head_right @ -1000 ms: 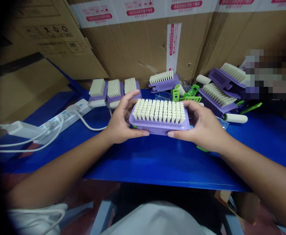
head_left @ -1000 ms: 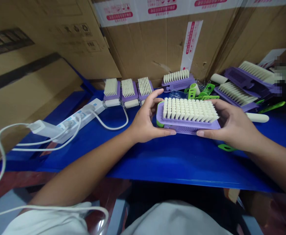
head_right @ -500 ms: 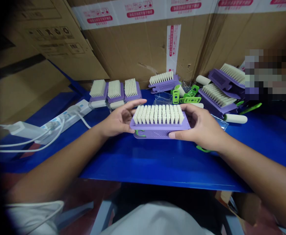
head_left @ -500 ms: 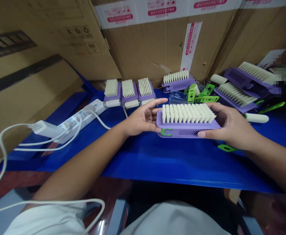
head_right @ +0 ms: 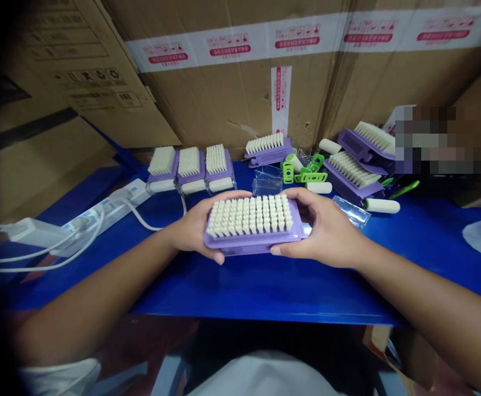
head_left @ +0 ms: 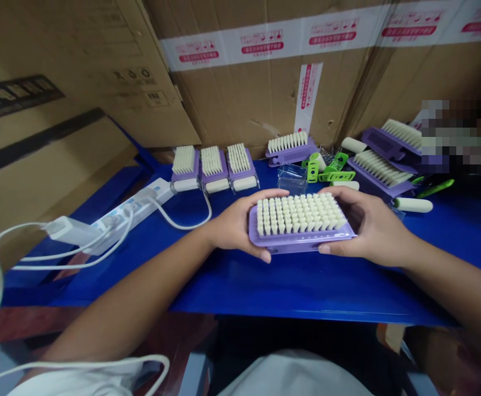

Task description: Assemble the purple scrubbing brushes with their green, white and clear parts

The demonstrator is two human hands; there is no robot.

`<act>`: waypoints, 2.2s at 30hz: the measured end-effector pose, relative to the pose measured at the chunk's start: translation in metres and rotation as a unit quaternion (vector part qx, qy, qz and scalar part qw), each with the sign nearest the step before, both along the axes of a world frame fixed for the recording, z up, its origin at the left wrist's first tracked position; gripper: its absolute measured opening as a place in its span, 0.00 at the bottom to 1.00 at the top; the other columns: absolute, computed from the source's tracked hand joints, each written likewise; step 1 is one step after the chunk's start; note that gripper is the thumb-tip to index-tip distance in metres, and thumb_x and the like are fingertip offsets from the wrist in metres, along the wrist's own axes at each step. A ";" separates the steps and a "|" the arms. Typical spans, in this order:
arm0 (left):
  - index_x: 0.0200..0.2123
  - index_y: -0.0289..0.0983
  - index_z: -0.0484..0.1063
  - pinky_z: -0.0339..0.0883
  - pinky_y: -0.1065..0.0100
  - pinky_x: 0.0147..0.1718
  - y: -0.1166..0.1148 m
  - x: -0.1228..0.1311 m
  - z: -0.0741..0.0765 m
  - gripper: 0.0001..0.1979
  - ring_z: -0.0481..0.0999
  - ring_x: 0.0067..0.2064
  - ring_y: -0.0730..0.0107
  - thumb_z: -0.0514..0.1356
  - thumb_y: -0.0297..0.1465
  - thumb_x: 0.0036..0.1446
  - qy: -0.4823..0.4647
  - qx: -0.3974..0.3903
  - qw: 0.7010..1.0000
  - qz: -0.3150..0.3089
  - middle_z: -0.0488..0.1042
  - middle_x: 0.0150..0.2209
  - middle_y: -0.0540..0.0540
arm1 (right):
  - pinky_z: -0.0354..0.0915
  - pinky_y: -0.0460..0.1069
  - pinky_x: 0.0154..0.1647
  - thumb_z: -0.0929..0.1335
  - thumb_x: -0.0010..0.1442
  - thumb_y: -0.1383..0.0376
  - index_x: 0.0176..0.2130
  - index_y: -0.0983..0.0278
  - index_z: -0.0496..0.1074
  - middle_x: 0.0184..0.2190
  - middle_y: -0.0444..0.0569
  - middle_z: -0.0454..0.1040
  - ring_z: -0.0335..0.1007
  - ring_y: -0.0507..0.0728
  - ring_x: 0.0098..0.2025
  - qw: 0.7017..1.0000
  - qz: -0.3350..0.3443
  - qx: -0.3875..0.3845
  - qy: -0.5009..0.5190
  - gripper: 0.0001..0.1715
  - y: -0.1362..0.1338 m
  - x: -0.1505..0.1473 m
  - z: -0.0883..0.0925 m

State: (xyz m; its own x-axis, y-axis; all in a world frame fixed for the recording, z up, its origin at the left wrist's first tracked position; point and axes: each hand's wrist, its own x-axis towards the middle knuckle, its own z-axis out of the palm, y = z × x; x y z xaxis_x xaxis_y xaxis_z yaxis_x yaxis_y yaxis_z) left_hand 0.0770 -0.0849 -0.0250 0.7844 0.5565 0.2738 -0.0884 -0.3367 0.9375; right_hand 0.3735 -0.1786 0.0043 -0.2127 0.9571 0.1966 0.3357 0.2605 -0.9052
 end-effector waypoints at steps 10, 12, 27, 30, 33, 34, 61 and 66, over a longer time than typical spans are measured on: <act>0.61 0.38 0.79 0.79 0.48 0.63 0.002 -0.003 0.000 0.58 0.86 0.59 0.41 0.89 0.46 0.23 -0.009 0.070 0.995 0.069 0.85 0.58 0.35 | 0.81 0.63 0.56 0.89 0.38 0.55 0.56 0.59 0.75 0.51 0.54 0.85 0.85 0.68 0.51 1.000 0.004 0.003 0.011 0.50 0.001 0.000 0.002; 0.61 0.38 0.80 0.80 0.49 0.62 0.003 -0.004 0.001 0.57 0.87 0.57 0.42 0.89 0.46 0.23 -0.015 0.082 0.995 0.056 0.86 0.57 0.36 | 0.81 0.63 0.57 0.89 0.39 0.56 0.57 0.59 0.75 0.52 0.54 0.86 0.85 0.68 0.52 1.000 0.013 -0.004 0.009 0.50 0.000 0.000 0.004; 0.65 0.42 0.79 0.82 0.51 0.58 -0.004 -0.007 0.010 0.59 0.88 0.54 0.43 0.88 0.45 0.24 -0.040 0.070 0.997 -0.003 0.87 0.54 0.38 | 0.82 0.58 0.55 0.88 0.40 0.59 0.55 0.57 0.77 0.50 0.50 0.86 0.86 0.66 0.52 0.996 0.082 -0.016 0.037 0.45 -0.005 0.003 0.012; 0.71 0.45 0.72 0.82 0.52 0.58 -0.005 -0.010 0.013 0.63 0.88 0.55 0.44 0.88 0.41 0.28 -0.043 0.056 0.997 -0.021 0.86 0.57 0.38 | 0.82 0.58 0.55 0.89 0.40 0.60 0.55 0.57 0.77 0.51 0.51 0.86 0.86 0.66 0.52 0.996 0.077 -0.013 0.038 0.46 -0.004 0.005 0.012; 0.71 0.46 0.70 0.82 0.55 0.58 -0.003 -0.012 0.010 0.60 0.87 0.57 0.46 0.87 0.38 0.33 -0.045 0.047 0.998 -0.011 0.84 0.60 0.38 | 0.81 0.59 0.57 0.89 0.40 0.59 0.56 0.57 0.76 0.51 0.52 0.86 0.86 0.66 0.52 0.998 0.048 0.002 0.030 0.47 0.000 0.008 0.009; 0.69 0.44 0.71 0.82 0.56 0.57 -0.001 -0.012 0.008 0.56 0.87 0.57 0.47 0.86 0.38 0.35 -0.047 0.044 0.998 -0.004 0.83 0.59 0.37 | 0.81 0.60 0.57 0.89 0.40 0.59 0.56 0.58 0.76 0.51 0.52 0.86 0.86 0.66 0.52 0.999 0.039 0.006 0.027 0.47 0.002 0.009 0.008; 0.65 0.42 0.75 0.77 0.47 0.65 0.012 -0.011 -0.007 0.53 0.82 0.65 0.44 0.88 0.39 0.34 -0.053 0.025 0.994 0.094 0.79 0.65 0.34 | 0.78 0.67 0.59 0.89 0.39 0.52 0.58 0.59 0.76 0.55 0.57 0.83 0.83 0.71 0.54 0.998 -0.055 0.039 -0.010 0.51 0.005 0.014 0.000; 0.67 0.44 0.70 0.77 0.51 0.65 0.010 -0.009 -0.005 0.59 0.85 0.61 0.48 0.89 0.38 0.30 -0.047 0.001 0.992 0.117 0.83 0.56 0.40 | 0.78 0.68 0.59 0.89 0.39 0.48 0.58 0.59 0.76 0.56 0.58 0.82 0.84 0.71 0.55 0.996 -0.070 0.043 -0.022 0.53 0.004 0.011 -0.002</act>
